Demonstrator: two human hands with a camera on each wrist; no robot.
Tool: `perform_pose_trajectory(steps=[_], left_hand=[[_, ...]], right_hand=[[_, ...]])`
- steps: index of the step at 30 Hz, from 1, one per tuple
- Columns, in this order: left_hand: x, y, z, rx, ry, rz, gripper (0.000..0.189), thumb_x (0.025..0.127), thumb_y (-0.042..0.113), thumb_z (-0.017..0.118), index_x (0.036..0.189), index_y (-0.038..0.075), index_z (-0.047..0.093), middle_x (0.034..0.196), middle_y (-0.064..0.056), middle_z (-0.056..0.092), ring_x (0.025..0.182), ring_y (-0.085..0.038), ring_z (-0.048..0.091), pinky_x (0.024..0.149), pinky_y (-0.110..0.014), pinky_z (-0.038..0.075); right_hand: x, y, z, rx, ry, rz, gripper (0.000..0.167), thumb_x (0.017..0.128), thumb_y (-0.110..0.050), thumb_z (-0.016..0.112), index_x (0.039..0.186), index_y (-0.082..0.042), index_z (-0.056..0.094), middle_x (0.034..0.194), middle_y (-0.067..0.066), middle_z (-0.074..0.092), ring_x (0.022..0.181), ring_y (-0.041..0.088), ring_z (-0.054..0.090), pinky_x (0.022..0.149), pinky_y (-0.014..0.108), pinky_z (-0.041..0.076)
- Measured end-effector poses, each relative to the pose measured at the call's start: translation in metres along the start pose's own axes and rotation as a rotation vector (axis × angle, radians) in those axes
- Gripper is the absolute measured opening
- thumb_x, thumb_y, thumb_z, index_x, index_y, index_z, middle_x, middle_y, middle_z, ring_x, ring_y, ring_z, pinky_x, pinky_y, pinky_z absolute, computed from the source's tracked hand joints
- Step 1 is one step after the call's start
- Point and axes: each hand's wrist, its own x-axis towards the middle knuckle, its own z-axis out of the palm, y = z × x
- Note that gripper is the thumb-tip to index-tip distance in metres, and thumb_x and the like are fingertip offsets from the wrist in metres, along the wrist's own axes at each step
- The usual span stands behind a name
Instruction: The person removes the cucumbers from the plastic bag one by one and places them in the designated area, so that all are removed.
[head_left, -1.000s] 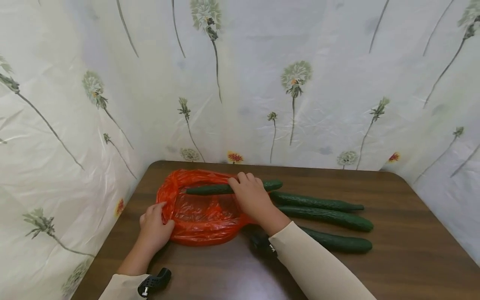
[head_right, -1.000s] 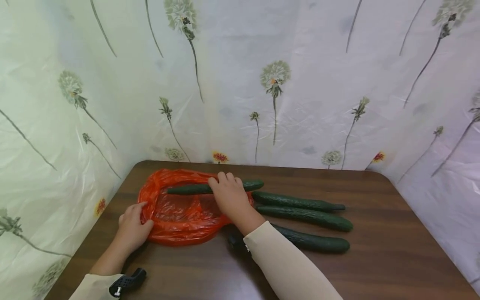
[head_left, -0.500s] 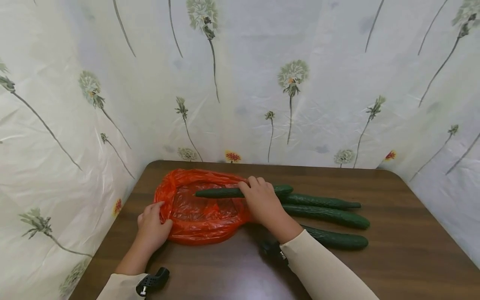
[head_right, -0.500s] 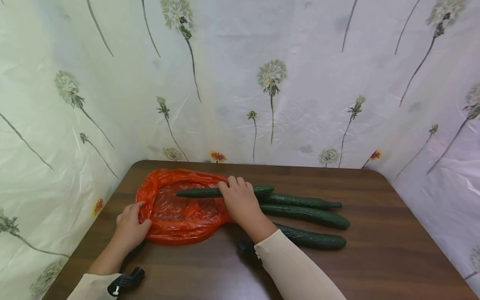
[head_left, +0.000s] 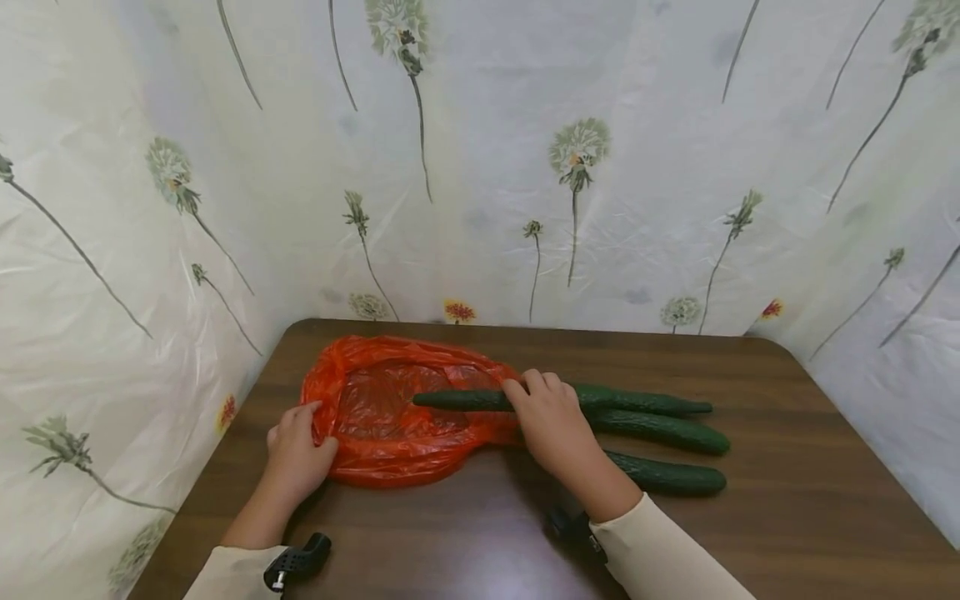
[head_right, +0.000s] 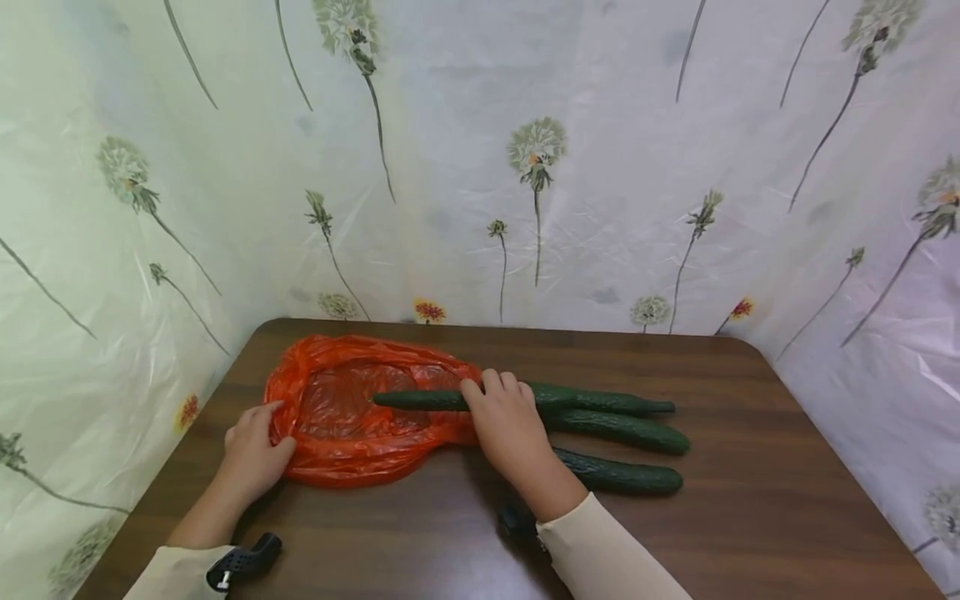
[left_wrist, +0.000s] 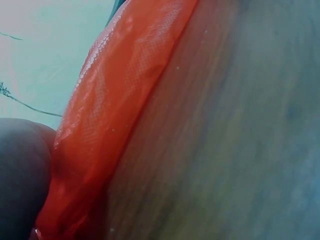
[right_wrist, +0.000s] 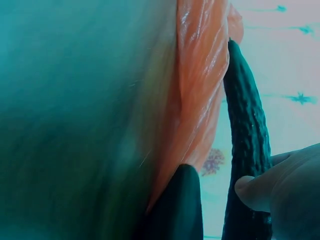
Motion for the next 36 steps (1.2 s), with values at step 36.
perform_pose_trajectory(steps=[36], left_hand=[[-0.002,0.003,-0.001,-0.006,-0.012,0.000,0.066,0.094,0.014,0.060,0.152,-0.007,0.041,0.153,-0.035,0.034,0.141,-0.056,0.021,0.112,-0.067,0.020]], right_hand=[[-0.101,0.042,-0.024,-0.118,0.005,0.091,0.055,0.085,0.003,0.080,0.134,-0.015,0.061,0.120,0.013,0.061,0.106,0.038,0.058,0.083,0.055,0.052]])
